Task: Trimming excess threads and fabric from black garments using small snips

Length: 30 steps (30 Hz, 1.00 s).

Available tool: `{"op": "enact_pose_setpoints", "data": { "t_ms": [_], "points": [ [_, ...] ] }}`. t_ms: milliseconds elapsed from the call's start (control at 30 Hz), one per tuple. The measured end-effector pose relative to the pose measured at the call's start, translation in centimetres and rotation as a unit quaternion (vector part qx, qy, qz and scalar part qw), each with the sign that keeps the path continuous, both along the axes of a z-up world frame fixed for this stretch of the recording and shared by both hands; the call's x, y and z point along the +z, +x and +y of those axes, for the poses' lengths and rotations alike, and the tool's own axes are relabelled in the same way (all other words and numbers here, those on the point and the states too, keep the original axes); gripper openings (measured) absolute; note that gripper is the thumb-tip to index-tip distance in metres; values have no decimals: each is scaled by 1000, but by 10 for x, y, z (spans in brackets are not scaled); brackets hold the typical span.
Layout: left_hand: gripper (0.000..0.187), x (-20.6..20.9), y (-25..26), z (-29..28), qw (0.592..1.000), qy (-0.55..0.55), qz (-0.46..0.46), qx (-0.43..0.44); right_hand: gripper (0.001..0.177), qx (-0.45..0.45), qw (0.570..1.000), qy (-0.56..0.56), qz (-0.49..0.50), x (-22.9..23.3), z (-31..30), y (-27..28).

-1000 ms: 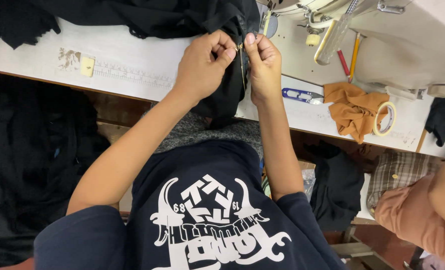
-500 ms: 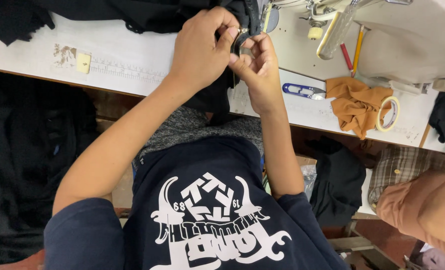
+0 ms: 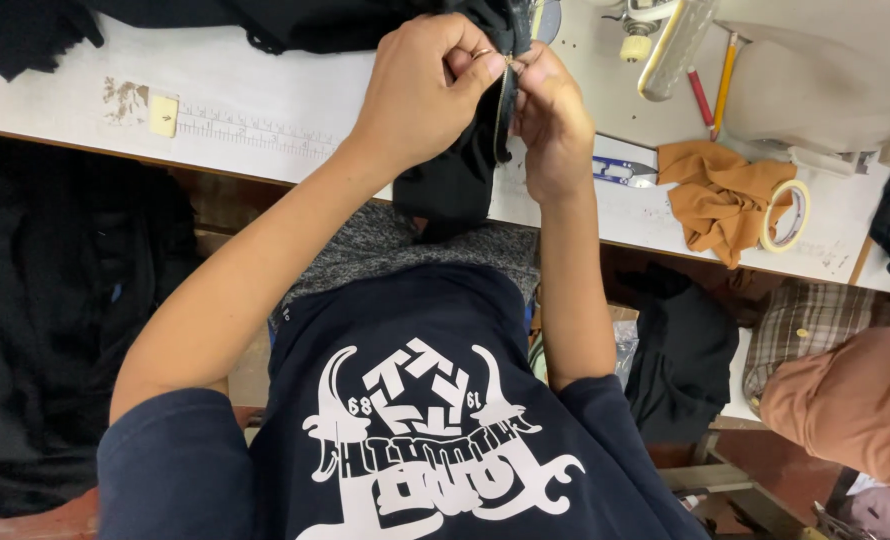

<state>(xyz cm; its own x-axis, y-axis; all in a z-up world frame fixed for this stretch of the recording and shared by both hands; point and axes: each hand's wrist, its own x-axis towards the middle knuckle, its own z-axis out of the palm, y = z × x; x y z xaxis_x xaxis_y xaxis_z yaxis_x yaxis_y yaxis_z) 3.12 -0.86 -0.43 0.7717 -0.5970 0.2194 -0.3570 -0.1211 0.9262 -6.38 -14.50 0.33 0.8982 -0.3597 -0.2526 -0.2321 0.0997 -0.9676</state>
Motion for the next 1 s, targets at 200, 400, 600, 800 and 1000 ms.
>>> {"op": "enact_pose_setpoints", "data": {
  "t_ms": [200, 400, 600, 800, 1000],
  "points": [
    [9, -15, -11, -7, 996, -41, 74, 22, 27, -93, 990, 103, -22, -14, 2, 8],
    [14, -14, -22, 0, 996, -60, 21, 57, 37, -127, 992, -10, -15, -24, 11, 11],
    [17, 2, -24, 3, 998, -30, -33, 38, 22, -115, 982, -34, -147, -32, 12, 16],
    [16, 24, -48, 21, 997, 19, 76, 0, 34, -224, 967, 48, -114, -50, -12, 19],
    [22, 24, -74, 52, 956, 102, 270, -59, 19, -160, 971, 69, -165, -35, -9, 13]
  ]
}}
